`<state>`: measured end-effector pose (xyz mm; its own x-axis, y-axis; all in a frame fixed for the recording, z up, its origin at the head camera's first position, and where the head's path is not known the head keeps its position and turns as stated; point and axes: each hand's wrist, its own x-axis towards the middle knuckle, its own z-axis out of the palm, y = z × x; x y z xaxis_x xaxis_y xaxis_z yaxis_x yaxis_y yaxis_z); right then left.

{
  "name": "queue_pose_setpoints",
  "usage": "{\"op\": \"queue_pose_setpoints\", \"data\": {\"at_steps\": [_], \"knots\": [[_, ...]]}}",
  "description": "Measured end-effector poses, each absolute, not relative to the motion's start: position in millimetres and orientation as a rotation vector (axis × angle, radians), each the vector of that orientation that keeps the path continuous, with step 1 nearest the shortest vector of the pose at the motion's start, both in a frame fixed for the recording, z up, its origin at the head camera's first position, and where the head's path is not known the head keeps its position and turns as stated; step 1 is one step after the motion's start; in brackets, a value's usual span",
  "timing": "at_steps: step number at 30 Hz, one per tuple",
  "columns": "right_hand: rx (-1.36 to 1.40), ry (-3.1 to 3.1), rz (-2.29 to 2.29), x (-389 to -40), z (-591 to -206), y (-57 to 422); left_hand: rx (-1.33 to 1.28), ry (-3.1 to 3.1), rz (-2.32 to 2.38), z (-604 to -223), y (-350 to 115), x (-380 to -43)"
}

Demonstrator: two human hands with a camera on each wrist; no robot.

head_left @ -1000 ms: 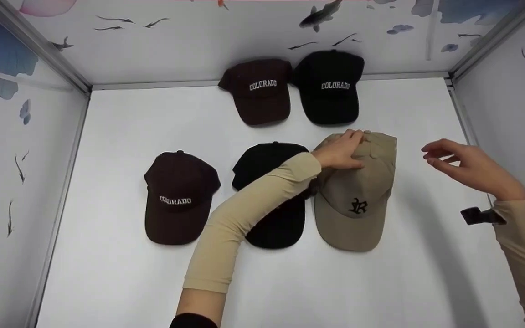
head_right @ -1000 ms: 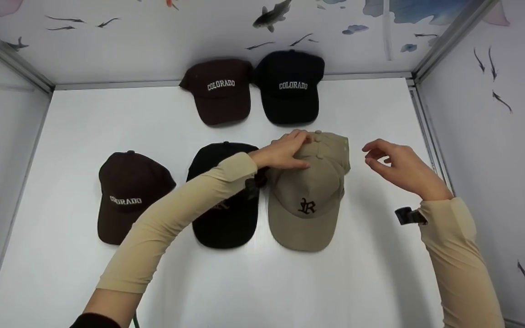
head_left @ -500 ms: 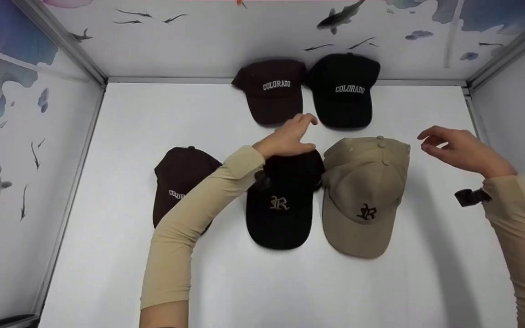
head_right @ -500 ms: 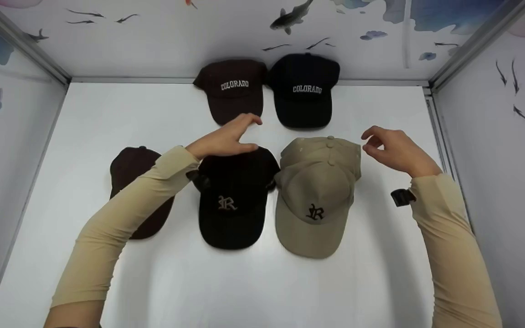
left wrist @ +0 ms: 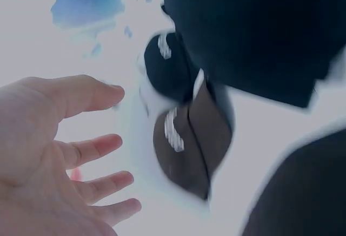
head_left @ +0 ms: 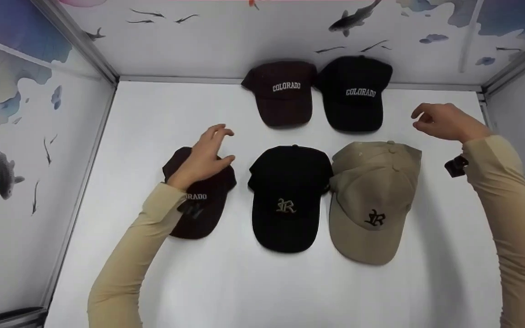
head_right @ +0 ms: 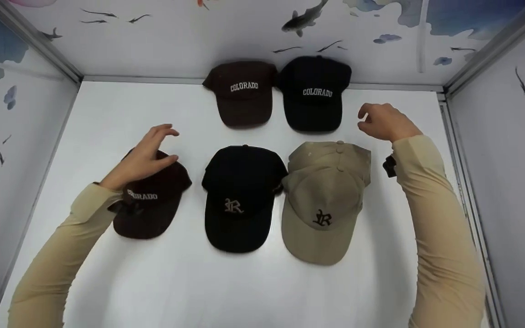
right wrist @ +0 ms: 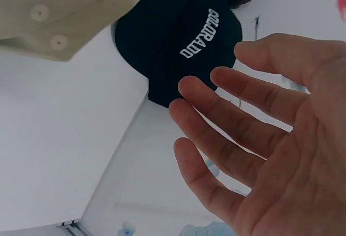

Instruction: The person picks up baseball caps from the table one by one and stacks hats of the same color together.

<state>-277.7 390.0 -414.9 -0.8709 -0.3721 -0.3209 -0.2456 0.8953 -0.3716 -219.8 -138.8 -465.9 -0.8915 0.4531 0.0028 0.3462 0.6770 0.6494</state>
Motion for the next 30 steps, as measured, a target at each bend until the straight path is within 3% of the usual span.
{"op": "queue_pose_setpoints", "data": {"at_steps": [6, 12, 19, 30], "knots": [[-0.454, 2.684, -0.391, -308.6, -421.0, 386.1, 0.401, 2.75, 1.173, -494.3, -206.5, -178.1], [-0.445, 2.7, -0.357, -335.4, -430.1, 384.9, 0.162, 2.661, 1.304, -538.5, -239.8, -134.1], [-0.356, 2.678, -0.397, -362.3, -437.1, 382.8, 0.057, 2.643, 1.207, -564.9, -243.8, -102.8], [-0.342, 2.661, -0.372, -389.1, -453.1, 348.3, 0.049, 2.759, 0.855, -558.1, -224.0, -100.4]]}}
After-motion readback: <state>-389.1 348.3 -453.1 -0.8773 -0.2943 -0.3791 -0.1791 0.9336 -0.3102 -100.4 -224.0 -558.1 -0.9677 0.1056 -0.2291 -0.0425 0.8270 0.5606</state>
